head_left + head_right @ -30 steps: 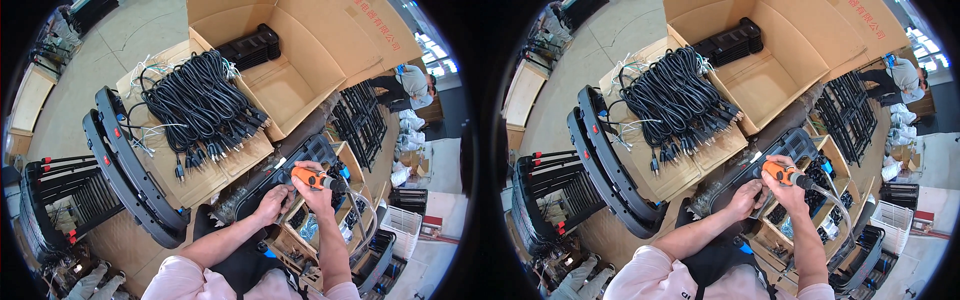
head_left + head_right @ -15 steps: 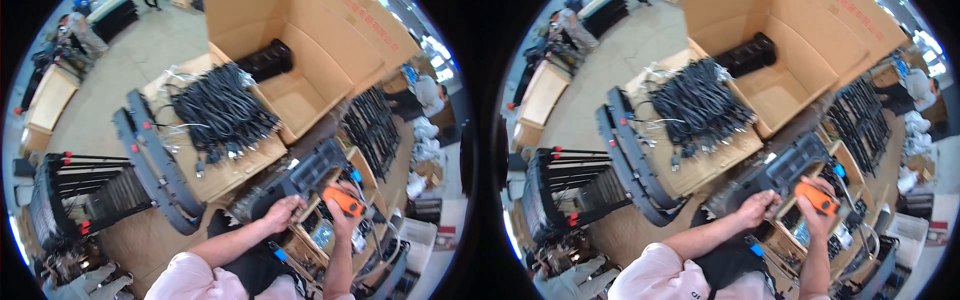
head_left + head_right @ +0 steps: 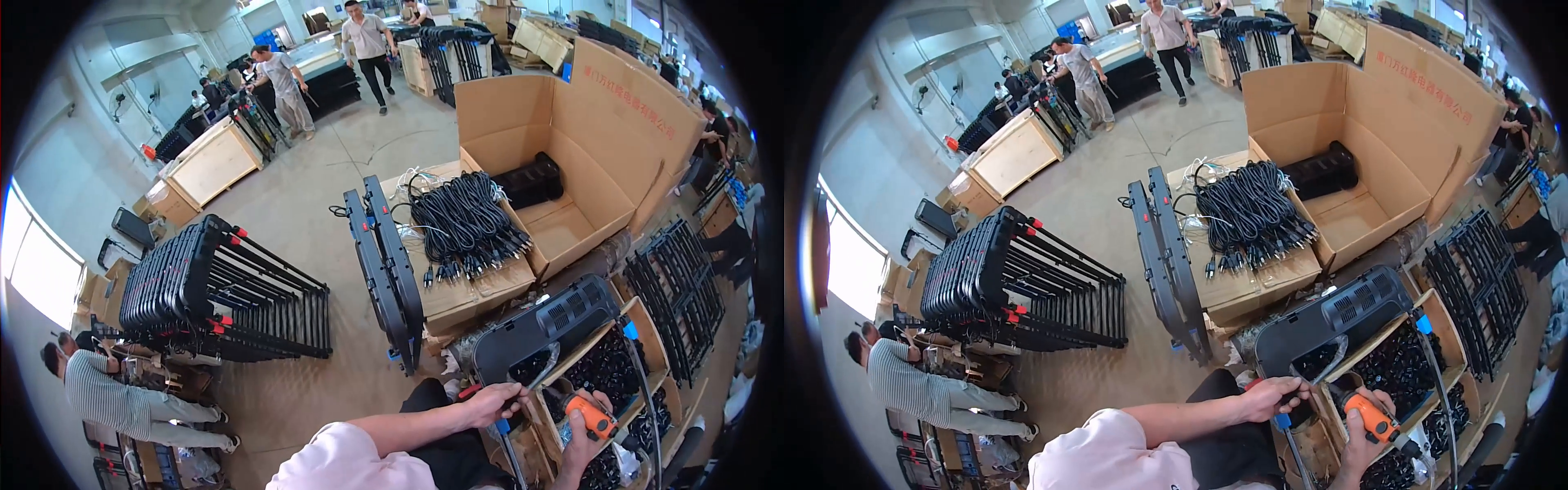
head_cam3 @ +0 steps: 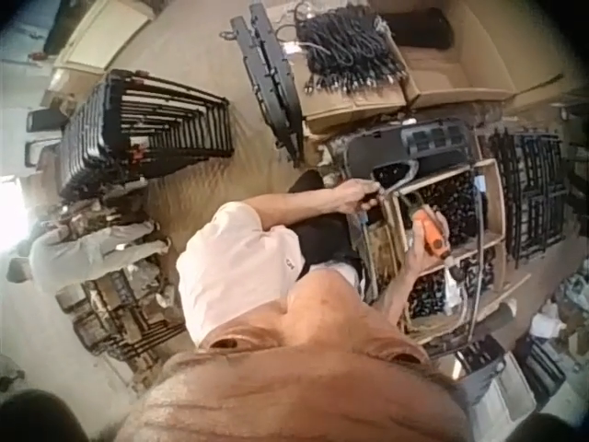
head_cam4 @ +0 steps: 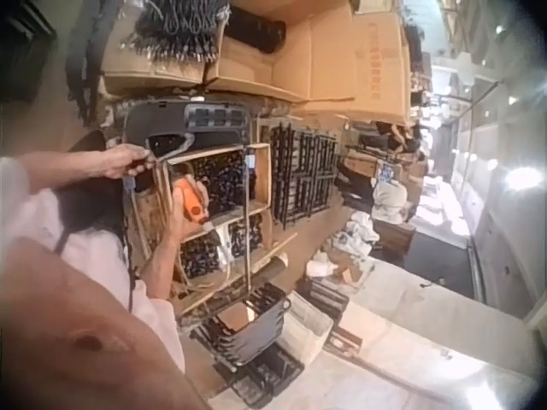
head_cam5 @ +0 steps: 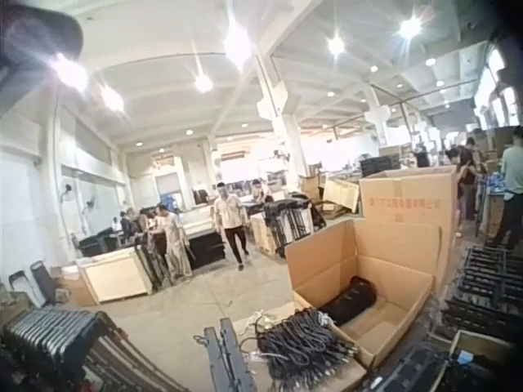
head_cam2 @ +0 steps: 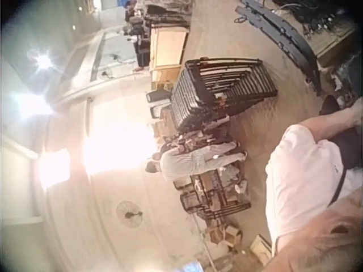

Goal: Assemble plastic components onto a metal frame using a power screwdriver.

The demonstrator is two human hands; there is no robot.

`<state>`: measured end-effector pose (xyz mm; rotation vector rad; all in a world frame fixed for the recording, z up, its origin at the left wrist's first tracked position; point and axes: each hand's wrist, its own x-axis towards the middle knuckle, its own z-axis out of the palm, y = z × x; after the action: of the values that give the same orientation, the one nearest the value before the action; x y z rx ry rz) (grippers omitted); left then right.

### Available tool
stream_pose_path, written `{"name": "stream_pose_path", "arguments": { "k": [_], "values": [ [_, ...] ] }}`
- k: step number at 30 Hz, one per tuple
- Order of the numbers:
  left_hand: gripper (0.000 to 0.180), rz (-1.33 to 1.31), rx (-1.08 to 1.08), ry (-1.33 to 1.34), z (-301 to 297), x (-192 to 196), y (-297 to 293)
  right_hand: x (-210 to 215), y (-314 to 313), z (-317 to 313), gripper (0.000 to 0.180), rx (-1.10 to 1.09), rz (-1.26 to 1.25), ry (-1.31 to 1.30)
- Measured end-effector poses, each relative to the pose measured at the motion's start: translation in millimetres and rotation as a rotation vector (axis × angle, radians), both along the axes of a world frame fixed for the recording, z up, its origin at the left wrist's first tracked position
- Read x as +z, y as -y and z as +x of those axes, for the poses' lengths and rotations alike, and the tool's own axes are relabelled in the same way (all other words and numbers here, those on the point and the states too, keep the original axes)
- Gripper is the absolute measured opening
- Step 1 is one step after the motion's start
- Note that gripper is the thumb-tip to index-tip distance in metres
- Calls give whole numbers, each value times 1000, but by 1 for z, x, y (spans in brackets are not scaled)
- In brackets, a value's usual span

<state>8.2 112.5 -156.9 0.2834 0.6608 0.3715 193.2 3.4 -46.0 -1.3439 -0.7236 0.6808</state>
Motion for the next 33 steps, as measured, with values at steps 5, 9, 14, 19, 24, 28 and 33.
{"name": "stream_pose_path", "arguments": {
  "k": [5, 9, 14, 19, 24, 28, 33],
  "values": [
    [29, 37, -14, -26, -24, -2, 43, -6, 31, -9, 55, 93, 62, -55],
    [29, 83, 19, -79, -35, 3, 66, -19, 53, -10, 57, 131, 100, 105],
    [29, 78, 36, -126, -47, 2, 74, 3, 60, -46, 57, 109, 44, -43],
    [27, 81, -25, -76, -51, 1, 72, 10, 67, -69, 57, 47, 67, -29],
    [26, 52, -108, -29, -59, -11, 57, -11, 64, -74, 56, 86, 33, -7],
    [25, -36, -8, -17, -63, -3, 48, -8, 58, -96, 56, 44, -3, -47],
    [25, -137, -13, 6, -68, -5, 39, -12, 57, -110, 55, 35, -20, 6]
  ]
}}
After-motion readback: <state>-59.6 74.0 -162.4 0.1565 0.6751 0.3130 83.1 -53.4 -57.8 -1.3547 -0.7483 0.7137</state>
